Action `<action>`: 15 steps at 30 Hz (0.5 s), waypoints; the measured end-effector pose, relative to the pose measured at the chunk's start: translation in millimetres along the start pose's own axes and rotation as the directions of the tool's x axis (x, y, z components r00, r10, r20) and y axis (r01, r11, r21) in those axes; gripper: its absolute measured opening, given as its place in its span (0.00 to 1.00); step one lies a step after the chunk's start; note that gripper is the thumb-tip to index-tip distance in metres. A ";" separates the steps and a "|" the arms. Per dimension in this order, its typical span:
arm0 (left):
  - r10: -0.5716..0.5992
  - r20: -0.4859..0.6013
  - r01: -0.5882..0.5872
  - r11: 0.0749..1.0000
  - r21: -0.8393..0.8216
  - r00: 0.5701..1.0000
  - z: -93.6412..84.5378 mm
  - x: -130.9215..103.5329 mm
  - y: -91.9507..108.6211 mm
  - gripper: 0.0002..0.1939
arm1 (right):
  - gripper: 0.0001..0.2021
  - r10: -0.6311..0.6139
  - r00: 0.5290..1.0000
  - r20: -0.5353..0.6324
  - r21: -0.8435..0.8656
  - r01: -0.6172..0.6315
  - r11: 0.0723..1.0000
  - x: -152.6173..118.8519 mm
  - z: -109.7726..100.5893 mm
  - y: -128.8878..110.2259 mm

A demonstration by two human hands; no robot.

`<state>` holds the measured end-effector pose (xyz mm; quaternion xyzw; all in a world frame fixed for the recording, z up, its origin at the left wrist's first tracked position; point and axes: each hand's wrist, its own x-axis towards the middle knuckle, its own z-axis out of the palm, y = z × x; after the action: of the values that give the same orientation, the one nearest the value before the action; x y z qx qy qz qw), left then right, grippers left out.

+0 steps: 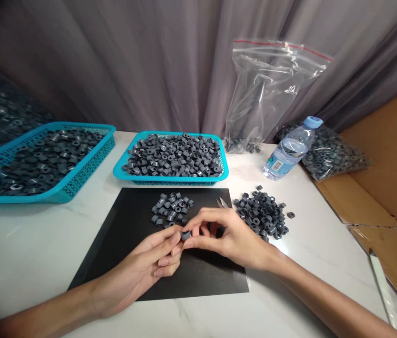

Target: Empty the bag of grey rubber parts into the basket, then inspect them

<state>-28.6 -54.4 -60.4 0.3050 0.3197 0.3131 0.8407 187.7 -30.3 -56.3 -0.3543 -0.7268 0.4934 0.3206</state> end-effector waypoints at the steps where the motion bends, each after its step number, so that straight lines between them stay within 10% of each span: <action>1: -0.002 -0.002 0.002 1.000 -0.002 1.000 -0.2 0.2 -0.1 0.15 | 0.11 0.003 1.000 0.000 0.004 -0.003 1.000 -0.3 0.5 0.5; 15: -0.014 -0.030 0.013 0.999 -0.036 0.999 0.8 0.5 0.2 0.12 | 0.08 0.001 1.000 -0.010 -0.051 -0.001 0.999 -0.4 -1.1 -4.2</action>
<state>-27.8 -54.2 -60.0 0.2831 0.3289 0.3174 0.8432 188.0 -31.1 -52.0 -0.3654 -0.7373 0.4730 0.3149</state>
